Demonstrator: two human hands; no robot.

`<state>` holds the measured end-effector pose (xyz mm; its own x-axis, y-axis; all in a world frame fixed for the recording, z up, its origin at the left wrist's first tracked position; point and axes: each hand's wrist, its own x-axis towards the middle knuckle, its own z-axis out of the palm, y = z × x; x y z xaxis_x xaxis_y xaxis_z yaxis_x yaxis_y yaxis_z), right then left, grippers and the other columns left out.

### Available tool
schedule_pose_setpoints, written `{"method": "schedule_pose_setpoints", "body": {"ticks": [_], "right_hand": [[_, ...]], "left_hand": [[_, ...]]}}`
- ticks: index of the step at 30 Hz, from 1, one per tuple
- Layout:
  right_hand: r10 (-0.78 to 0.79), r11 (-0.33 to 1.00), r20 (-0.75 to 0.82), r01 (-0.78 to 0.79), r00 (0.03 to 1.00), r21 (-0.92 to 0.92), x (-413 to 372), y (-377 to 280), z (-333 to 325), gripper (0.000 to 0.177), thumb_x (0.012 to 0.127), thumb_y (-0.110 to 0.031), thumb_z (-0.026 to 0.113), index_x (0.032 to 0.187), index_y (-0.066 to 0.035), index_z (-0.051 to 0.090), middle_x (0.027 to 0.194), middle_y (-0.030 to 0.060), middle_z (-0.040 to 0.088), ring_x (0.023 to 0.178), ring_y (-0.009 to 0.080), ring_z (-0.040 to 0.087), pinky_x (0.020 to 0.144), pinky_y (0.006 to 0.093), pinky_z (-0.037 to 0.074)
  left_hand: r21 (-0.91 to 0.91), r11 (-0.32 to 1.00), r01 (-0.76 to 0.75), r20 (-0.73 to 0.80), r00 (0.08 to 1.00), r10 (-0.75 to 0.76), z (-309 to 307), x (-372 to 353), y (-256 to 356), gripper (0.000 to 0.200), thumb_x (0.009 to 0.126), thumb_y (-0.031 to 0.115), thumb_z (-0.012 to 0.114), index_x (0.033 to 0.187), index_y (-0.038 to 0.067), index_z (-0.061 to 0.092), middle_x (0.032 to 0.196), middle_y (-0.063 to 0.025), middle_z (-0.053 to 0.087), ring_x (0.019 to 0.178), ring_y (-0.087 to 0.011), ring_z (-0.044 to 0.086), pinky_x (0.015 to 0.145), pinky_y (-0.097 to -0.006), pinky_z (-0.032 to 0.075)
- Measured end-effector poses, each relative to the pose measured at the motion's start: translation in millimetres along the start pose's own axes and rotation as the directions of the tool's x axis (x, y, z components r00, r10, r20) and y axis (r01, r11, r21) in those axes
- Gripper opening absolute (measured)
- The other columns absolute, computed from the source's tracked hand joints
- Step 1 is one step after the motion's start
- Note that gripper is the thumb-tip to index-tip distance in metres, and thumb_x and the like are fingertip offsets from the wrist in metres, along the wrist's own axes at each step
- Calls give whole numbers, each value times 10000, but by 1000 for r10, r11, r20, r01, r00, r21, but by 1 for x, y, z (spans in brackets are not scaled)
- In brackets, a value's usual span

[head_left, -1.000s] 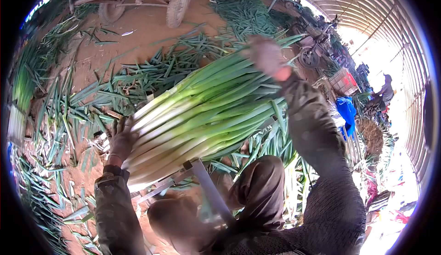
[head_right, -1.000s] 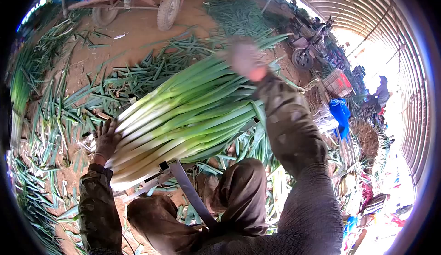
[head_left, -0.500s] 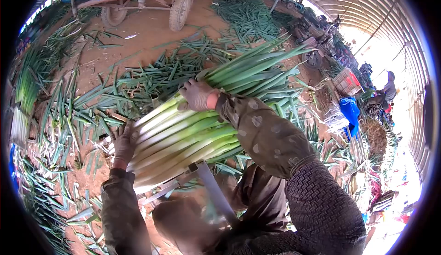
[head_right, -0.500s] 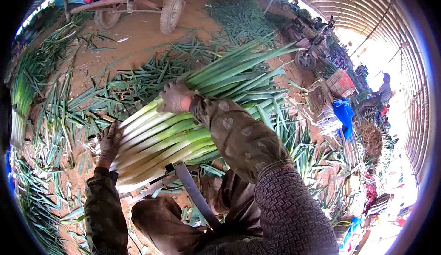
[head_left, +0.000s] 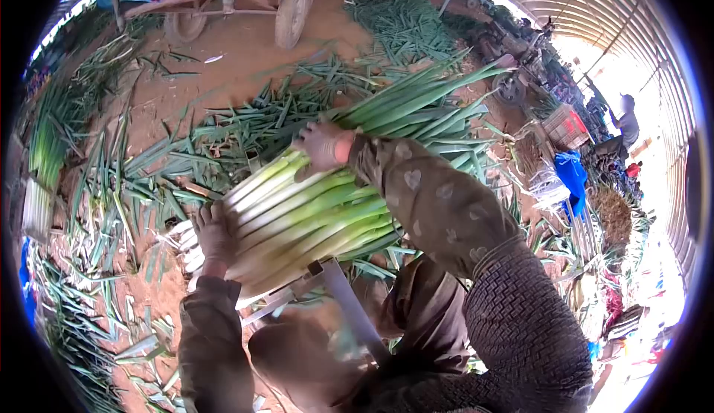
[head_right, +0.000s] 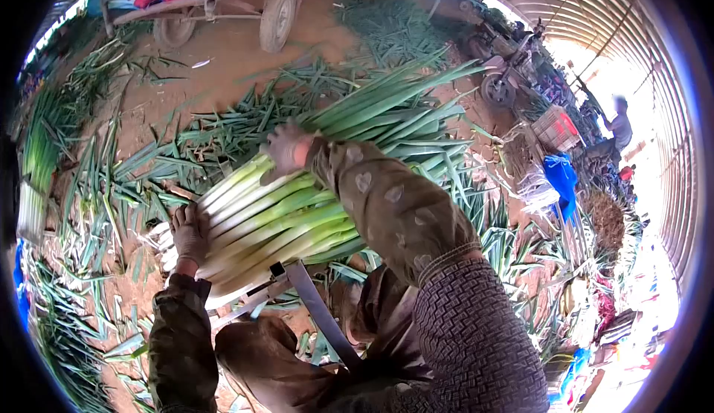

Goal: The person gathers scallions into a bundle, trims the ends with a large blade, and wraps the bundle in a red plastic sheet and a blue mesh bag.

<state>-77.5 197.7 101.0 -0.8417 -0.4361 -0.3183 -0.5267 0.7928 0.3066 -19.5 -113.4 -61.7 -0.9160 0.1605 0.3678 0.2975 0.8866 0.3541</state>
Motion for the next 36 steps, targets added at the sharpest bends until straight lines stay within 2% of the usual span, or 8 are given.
{"method": "schedule_pose_setpoints", "body": {"ticks": [3,8,13,18,21,25,33,36], "right_hand": [[45,962,49,-57,998,265,5,62,13,792,847,-742,469,1338,-125,537,1309,168,554,1211,368,524,1008,499,411],[188,962,174,-217,967,168,-57,106,-12,781,860,-747,442,1363,-157,536,1297,179,592,1182,374,565,1009,470,434],[306,947,-42,-299,951,120,-65,111,23,740,868,-740,432,1411,-241,497,1400,160,503,1254,381,500,1048,498,389],[288,958,15,-288,958,12,-39,111,7,718,880,-709,448,1400,-218,515,1411,131,506,1292,365,481,1065,532,370],[42,990,-106,-26,993,141,-2,108,-21,672,892,-681,454,1341,-196,577,1275,123,606,1215,331,553,1027,487,415],[-9,875,148,-63,989,480,36,63,-42,692,890,-680,472,1223,-96,636,1284,168,605,1211,332,556,1013,460,417],[380,917,341,-399,860,-15,34,114,-3,918,836,-815,364,1302,-60,602,1304,186,593,1216,330,552,1027,484,407],[358,905,387,-418,850,80,-11,166,12,915,845,-803,361,1312,-51,590,1303,187,594,1205,328,556,1018,468,412]], "left_hand": [[-34,999,-10,30,999,11,-4,8,-1,408,945,371,517,1233,83,511,1211,-204,517,1216,-420,442,1092,-557,279],[2,1000,-29,3,1000,29,0,8,-2,390,935,351,532,1218,83,514,1225,-195,520,1215,-416,441,1094,-556,272],[-2,999,-40,13,999,40,5,14,-1,382,930,342,543,1216,89,517,1201,-193,526,1204,-407,443,1091,-569,269],[-3,1000,-17,57,998,17,-4,8,-1,409,951,379,533,1249,101,504,1248,-167,527,1221,-392,444,1099,-571,261],[-10,1000,-10,38,999,11,1,8,-2,401,955,382,528,1248,108,506,1262,-162,525,1236,-388,436,1110,-564,249],[-7,1000,3,39,999,-3,-1,9,0,396,950,370,535,1246,111,500,1277,-146,520,1270,-373,418,1122,-561,236],[-20,999,-26,25,999,26,-4,10,0,416,938,353,526,1251,79,507,1261,-191,522,1285,-389,411,1130,-559,227],[2,1000,-6,42,999,6,-9,10,4,419,940,354,523,1255,78,504,1266,-199,517,1281,-395,416,1128,-556,230]]}}
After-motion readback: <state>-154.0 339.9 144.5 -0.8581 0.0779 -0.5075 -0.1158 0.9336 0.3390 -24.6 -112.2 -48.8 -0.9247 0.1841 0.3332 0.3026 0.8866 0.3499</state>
